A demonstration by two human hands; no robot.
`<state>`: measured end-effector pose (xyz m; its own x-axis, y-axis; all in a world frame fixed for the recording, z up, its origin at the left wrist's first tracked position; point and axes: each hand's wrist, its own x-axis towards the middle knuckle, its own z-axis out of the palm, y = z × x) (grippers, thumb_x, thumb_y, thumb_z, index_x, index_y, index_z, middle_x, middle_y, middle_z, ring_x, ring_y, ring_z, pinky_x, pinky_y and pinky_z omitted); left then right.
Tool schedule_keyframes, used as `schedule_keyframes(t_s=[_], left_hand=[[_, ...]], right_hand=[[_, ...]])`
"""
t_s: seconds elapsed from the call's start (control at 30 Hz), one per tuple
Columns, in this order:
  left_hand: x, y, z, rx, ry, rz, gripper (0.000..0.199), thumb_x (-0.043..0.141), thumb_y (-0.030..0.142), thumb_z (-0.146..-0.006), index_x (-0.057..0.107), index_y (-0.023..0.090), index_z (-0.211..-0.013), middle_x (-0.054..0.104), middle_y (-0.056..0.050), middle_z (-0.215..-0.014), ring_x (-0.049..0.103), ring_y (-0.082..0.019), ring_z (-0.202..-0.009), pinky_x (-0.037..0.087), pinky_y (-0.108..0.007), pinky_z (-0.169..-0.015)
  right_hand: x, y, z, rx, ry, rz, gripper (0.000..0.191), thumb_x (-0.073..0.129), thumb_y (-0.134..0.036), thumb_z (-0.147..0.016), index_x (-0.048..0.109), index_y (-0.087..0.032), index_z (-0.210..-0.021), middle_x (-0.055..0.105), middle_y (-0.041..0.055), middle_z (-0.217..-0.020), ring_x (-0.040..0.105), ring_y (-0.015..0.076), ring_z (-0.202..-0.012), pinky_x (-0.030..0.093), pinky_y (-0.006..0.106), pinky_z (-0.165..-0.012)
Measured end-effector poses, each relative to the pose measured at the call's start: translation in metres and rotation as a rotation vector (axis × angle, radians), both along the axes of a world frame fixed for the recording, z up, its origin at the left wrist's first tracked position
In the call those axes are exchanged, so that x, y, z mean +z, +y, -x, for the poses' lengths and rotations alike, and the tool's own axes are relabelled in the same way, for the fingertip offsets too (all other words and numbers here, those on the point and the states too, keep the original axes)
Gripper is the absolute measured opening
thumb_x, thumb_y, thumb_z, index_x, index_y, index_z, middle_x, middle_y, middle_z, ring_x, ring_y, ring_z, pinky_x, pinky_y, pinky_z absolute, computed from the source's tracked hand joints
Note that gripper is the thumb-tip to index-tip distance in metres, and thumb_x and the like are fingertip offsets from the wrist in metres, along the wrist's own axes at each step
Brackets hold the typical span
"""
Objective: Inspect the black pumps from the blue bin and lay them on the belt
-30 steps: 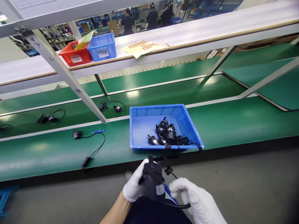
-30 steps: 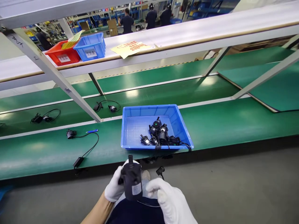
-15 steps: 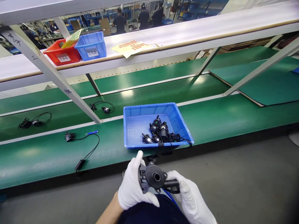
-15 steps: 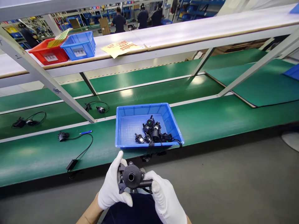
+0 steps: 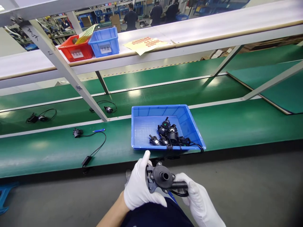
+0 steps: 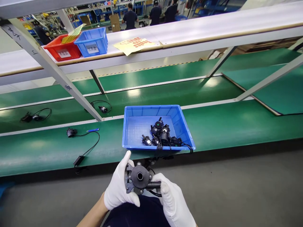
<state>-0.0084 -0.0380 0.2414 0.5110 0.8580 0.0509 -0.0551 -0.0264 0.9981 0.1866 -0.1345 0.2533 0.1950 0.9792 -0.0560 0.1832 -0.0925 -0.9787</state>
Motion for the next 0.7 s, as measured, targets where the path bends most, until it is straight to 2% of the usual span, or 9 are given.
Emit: schedule_keyframes(t_s=[0.07, 0.13, 0.3, 0.4, 0.6, 0.7], left_hand=[[-0.003, 0.001, 0.002, -0.028, 0.097, -0.192, 0.136, 0.090, 0.067, -0.054, 0.025, 0.018, -0.163, 0.057, -0.011, -0.117, 0.055, -0.030, -0.101, 0.039, -0.044, -0.103], [-0.006, 0.002, 0.005, -0.021, 0.100, -0.233, 0.136, 0.091, 0.065, -0.054, 0.024, 0.018, -0.163, 0.057, -0.011, -0.117, 0.056, -0.030, -0.100, 0.040, -0.044, -0.102], [-0.008, 0.005, 0.007, -0.014, 0.055, -0.185, 0.136, 0.093, 0.064, -0.052, 0.027, 0.015, -0.162, 0.058, -0.011, -0.115, 0.056, -0.030, -0.099, 0.040, -0.044, -0.102], [-0.008, 0.007, 0.005, -0.013, 0.042, -0.147, 0.136, 0.091, 0.067, -0.052, 0.028, 0.015, -0.161, 0.058, -0.012, -0.118, 0.057, -0.031, -0.103, 0.039, -0.045, -0.105], [-0.004, 0.011, 0.000, -0.004, 0.025, -0.102, 0.138, 0.094, 0.066, -0.048, 0.031, 0.014, -0.160, 0.059, -0.012, -0.117, 0.058, -0.032, -0.103, 0.040, -0.046, -0.105], [-0.002, 0.011, -0.001, -0.011, 0.056, -0.138, 0.135, 0.091, 0.067, -0.053, 0.030, 0.013, -0.160, 0.058, -0.014, -0.118, 0.057, -0.033, -0.104, 0.040, -0.047, -0.105]], right_hand=[[-0.002, 0.000, 0.001, 0.000, 0.013, 0.000, 0.068, 0.025, -0.071, -0.101, 0.067, -0.021, -0.084, 0.055, 0.0006, -0.064, 0.041, 0.0141, -0.052, 0.038, 0.027, -0.050], [0.001, 0.001, 0.002, 0.018, -0.006, -0.012, 0.067, 0.024, -0.070, -0.102, 0.069, -0.022, -0.085, 0.054, 0.0000, -0.062, 0.041, 0.0141, -0.051, 0.039, 0.027, -0.051], [0.016, 0.007, 0.005, 0.038, -0.075, -0.059, 0.071, 0.024, -0.071, -0.101, 0.072, -0.023, -0.084, 0.056, 0.0001, -0.060, 0.042, 0.0141, -0.047, 0.045, 0.027, -0.053], [0.022, 0.011, 0.005, 0.044, -0.067, -0.045, 0.073, 0.024, -0.073, -0.100, 0.074, -0.023, -0.086, 0.062, 0.0016, -0.064, 0.048, 0.0156, -0.050, 0.048, 0.027, -0.056], [0.016, 0.013, 0.001, 0.065, -0.022, -0.020, 0.070, 0.024, -0.071, -0.102, 0.074, -0.022, -0.093, 0.074, 0.0052, -0.083, 0.067, 0.0207, -0.075, 0.055, 0.028, -0.072], [0.012, 0.013, 0.000, 0.054, 0.006, 0.004, 0.070, 0.023, -0.071, -0.102, 0.072, -0.022, -0.090, 0.073, 0.0049, -0.080, 0.067, 0.0207, -0.074, 0.055, 0.029, -0.071]])
